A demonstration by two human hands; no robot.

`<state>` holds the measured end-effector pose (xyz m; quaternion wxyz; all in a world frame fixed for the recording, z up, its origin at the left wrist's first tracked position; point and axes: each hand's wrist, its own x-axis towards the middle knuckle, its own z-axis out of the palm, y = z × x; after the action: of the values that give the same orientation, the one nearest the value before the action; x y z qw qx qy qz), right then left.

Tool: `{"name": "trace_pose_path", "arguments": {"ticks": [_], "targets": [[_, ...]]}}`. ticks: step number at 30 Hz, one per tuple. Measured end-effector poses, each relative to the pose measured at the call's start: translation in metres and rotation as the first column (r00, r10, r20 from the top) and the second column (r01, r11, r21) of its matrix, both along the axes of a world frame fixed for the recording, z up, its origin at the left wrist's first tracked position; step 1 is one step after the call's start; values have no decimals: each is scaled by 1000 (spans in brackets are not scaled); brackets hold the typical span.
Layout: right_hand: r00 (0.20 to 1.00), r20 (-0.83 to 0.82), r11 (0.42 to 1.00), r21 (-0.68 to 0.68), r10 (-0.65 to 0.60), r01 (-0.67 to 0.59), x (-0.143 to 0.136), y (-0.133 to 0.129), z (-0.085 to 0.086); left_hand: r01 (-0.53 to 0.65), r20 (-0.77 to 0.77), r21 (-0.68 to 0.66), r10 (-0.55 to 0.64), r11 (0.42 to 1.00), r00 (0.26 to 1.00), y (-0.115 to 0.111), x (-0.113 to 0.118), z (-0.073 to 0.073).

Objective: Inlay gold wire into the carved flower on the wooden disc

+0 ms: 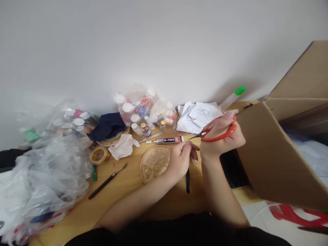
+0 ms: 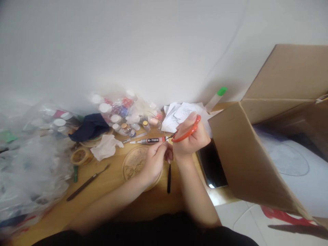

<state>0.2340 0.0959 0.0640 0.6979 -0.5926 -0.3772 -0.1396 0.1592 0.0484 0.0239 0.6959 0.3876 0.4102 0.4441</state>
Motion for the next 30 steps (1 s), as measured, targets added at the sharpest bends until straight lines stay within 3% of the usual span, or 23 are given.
{"name": "trace_pose_path", "arguments": {"ticks": [6, 14, 23, 30], "targets": [[999, -4, 994, -101, 34, -34, 16, 8, -21, 12, -2, -79, -13, 997, 1000, 10, 8, -4], [979, -58, 968, -153, 194, -201, 30, 26, -36, 24, 23, -229, -20, 973, 1000, 20, 22, -13], [936, -122, 932, -117, 330, -344, 27, 43, -31, 26, 33, -206, -20, 978, 999, 26, 23, -20], [924, -228, 944, -50, 306, -325, 20, 26, -6, 81, 43, -63, -78, 995, 996, 19, 7, -10]]}}
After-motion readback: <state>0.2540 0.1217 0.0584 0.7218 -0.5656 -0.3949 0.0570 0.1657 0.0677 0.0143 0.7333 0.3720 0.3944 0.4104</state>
